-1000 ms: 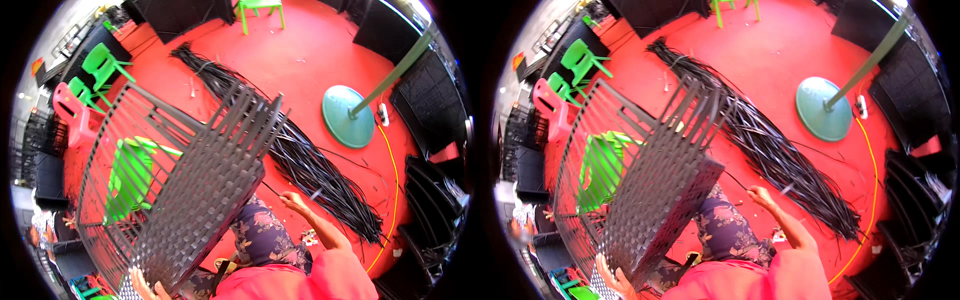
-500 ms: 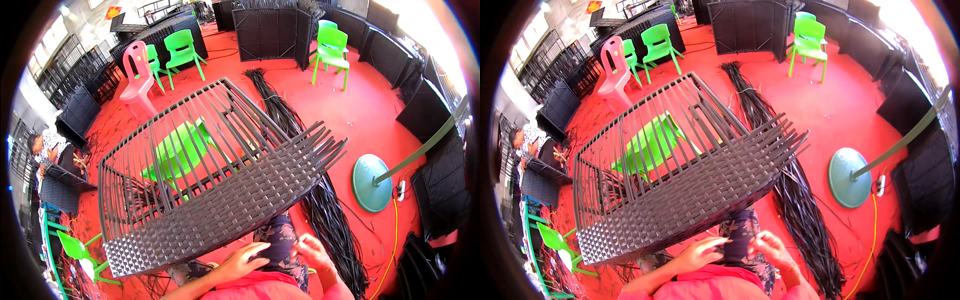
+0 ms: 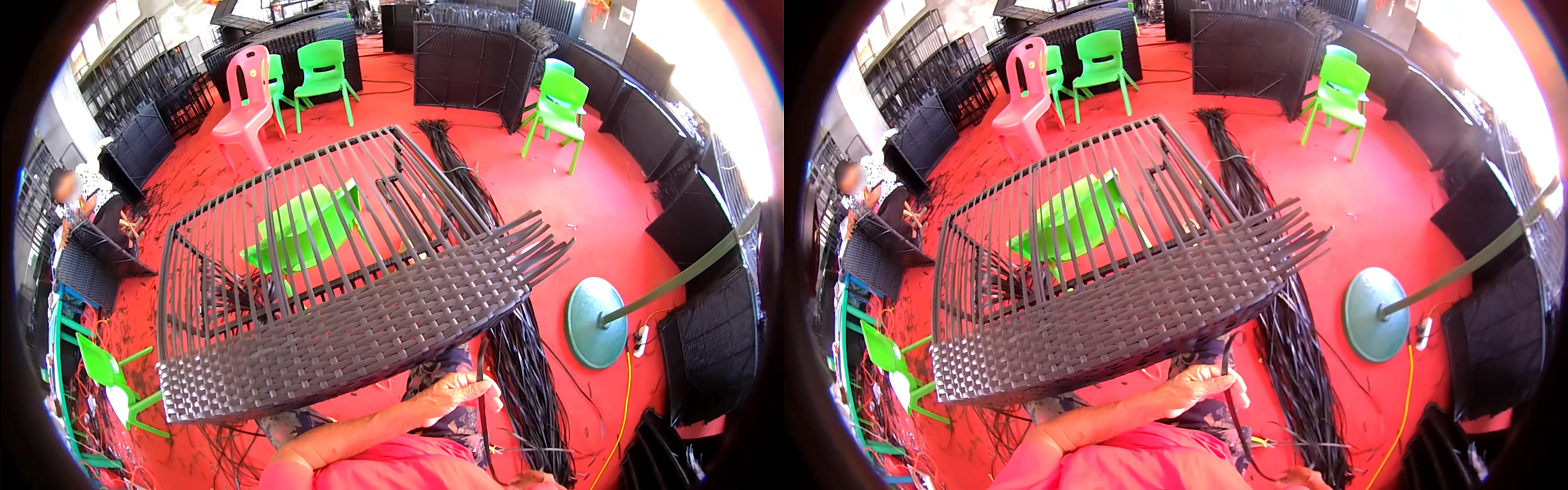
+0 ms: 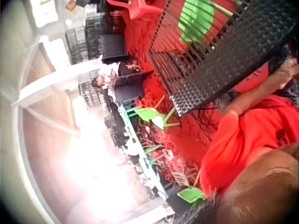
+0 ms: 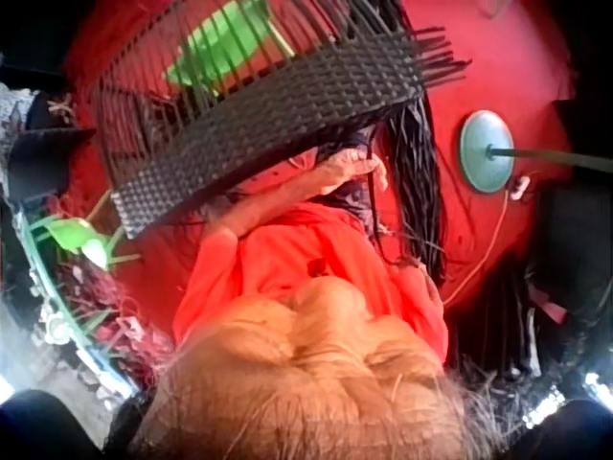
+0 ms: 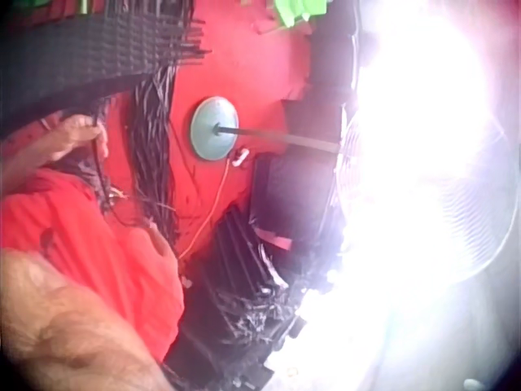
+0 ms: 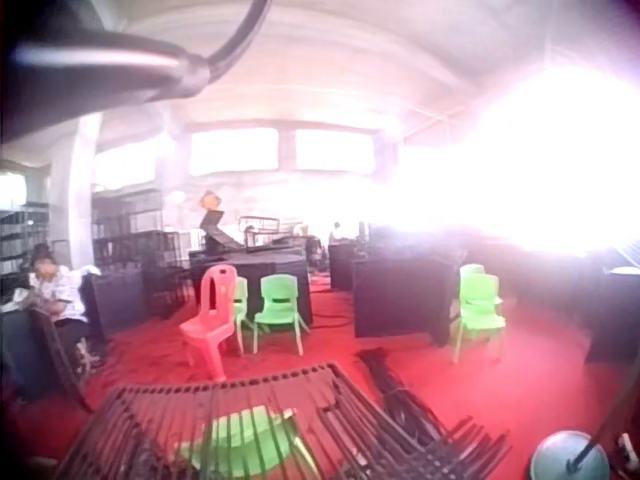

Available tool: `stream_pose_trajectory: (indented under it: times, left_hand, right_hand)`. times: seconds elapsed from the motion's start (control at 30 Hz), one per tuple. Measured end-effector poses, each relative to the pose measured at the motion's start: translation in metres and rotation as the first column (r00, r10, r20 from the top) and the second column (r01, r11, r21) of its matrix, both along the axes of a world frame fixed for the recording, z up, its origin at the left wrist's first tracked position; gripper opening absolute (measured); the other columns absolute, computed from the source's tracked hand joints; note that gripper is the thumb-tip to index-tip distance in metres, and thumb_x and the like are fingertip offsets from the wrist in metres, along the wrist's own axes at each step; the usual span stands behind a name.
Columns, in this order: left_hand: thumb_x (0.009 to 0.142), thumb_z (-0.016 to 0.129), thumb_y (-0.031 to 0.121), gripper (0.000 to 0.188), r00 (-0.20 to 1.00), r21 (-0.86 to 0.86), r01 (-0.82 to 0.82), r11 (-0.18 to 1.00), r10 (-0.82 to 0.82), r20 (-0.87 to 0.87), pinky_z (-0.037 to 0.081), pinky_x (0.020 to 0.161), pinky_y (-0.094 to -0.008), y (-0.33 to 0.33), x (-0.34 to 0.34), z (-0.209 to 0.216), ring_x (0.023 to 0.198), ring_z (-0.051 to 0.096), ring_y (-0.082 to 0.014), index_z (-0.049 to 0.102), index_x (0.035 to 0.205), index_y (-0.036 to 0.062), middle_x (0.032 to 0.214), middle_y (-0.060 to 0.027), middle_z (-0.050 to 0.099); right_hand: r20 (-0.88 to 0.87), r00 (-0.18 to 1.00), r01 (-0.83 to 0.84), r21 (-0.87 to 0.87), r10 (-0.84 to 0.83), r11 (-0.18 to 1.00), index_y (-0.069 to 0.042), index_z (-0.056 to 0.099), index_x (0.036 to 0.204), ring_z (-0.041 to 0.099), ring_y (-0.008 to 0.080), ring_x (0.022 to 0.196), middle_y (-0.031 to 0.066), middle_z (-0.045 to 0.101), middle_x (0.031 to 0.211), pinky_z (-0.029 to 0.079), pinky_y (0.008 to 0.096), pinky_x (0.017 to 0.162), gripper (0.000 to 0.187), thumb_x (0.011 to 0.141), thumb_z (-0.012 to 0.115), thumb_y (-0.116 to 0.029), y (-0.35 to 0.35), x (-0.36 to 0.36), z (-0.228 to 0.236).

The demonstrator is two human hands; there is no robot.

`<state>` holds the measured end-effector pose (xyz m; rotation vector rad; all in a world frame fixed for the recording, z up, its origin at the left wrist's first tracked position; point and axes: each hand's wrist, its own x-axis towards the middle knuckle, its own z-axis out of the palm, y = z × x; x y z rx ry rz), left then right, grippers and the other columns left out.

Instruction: The person weaves plastic strips through a metal furniture frame by hand, threading and pressing the strips into place.

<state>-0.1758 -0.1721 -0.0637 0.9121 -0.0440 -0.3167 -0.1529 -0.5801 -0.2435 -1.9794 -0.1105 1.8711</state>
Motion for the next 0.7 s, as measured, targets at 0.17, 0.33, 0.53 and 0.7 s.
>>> stream_pose_trajectory:
  times: [0.17,0.33,0.53,0.7]
  left_hand:
    - [0.097,0.044,0.037,0.040,0.997,0.003,-0.076,0.997,0.076,-0.021,0.039,0.089,-0.0316,0.002,-0.007,0.000,0.088,0.058,-0.0149,0.062,0.091,0.0024,0.087,-0.0056,0.064]
    - [0.096,0.047,0.032,0.035,0.998,0.315,0.065,0.947,-0.063,-0.018,0.044,0.083,-0.0284,-0.011,-0.006,-0.023,0.085,0.060,-0.0140,0.063,0.093,0.0015,0.086,-0.0068,0.065]
    - [0.094,0.049,0.039,0.039,0.997,0.757,0.064,0.650,-0.013,-0.074,0.046,0.071,-0.0289,-0.020,-0.012,-0.037,0.072,0.058,-0.0112,0.066,0.085,0.0046,0.072,-0.0037,0.062]
    - [0.090,0.054,0.038,0.039,0.970,0.776,0.022,0.630,-0.203,0.137,0.047,0.063,-0.0377,-0.043,-0.023,-0.045,0.069,0.063,-0.0261,0.062,0.077,0.0023,0.068,-0.0134,0.061]
  right_hand:
    - [0.263,0.672,-0.569,-0.415,0.692,0.710,-0.008,0.064,0.103,0.061,0.0227,0.093,0.0160,0.063,0.099,0.048,0.0351,0.081,0.021,0.085,0.058,-0.018,-0.020,-0.003,-0.039]
    - [0.709,0.653,-0.195,0.496,-0.266,0.846,-0.008,0.061,0.107,0.056,0.0320,0.102,0.0183,0.058,0.110,0.045,0.0416,0.088,0.033,0.075,0.056,-0.003,0.104,0.048,0.016]
    - [0.551,0.709,-0.138,0.721,-0.441,0.679,-0.001,0.055,0.115,0.056,0.0279,0.104,0.0135,0.060,0.109,0.041,0.0389,0.096,0.030,0.087,0.053,-0.012,0.203,0.060,0.157]
    - [-0.342,0.741,0.636,0.633,-0.577,0.442,-0.001,0.051,0.120,0.061,0.0197,0.093,0.0077,0.062,0.098,0.048,0.0348,0.086,0.037,0.096,0.048,-0.029,0.224,0.045,0.182]
